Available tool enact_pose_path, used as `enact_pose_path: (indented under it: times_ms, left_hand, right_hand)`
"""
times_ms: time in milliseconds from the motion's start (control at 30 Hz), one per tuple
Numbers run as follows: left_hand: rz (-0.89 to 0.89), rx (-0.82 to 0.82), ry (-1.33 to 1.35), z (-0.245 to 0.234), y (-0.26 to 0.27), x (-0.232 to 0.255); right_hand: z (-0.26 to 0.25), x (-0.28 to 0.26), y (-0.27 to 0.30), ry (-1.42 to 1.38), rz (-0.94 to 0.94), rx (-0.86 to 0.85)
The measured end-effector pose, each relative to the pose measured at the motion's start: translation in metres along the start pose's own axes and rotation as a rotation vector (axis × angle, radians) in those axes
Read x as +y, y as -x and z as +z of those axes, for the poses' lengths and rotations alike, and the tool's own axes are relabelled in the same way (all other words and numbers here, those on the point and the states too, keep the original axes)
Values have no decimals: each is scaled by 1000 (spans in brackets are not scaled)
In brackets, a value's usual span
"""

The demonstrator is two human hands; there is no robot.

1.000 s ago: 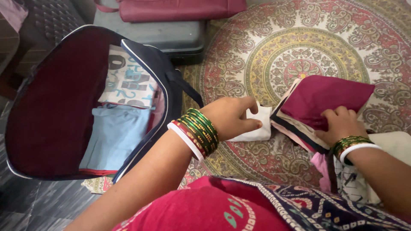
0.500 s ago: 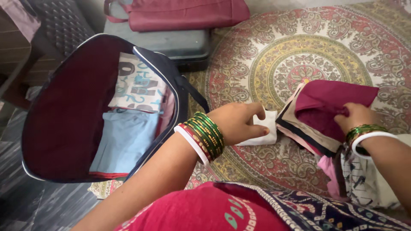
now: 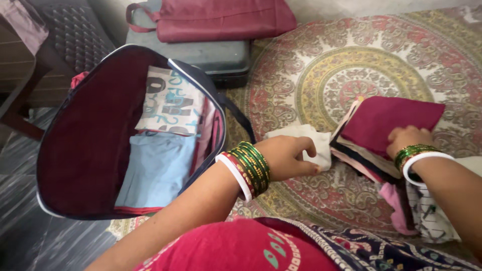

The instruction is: The person picks up various folded clothing items and places them into a blue and white bag.

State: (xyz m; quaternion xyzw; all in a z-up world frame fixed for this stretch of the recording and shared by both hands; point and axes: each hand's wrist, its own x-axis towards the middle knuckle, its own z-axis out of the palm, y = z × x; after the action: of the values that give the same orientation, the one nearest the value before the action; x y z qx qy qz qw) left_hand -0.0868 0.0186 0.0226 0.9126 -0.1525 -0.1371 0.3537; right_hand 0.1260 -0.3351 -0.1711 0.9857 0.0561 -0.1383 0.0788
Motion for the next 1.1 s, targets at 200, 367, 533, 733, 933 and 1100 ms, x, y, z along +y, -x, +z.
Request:
enact_pose_path:
  times_ms: [200,367,533,733,933,1100]
  left_hand:
    - [-44,14,0,-4,14,-10]
    - [-185,7,70,-5,28,-9]
    - [-212,6,26,0,30,-9]
    - [-93,28,32,12,4,-16]
    - [-187,124,523,20,-33,-19]
    - [-599,-64,1375,2,-43,-5]
  right_hand:
    - [-43,-88,27,-224,-400,110]
    - [-48,-116,41,-128,-200,17]
    - [-16,-73,15,-163,-117,203]
    - [-7,-33,-18,-540,188,255]
    - [-65,-5,-9,-1773,232,2]
    - [-160,-55,71,-2322,-158,-396]
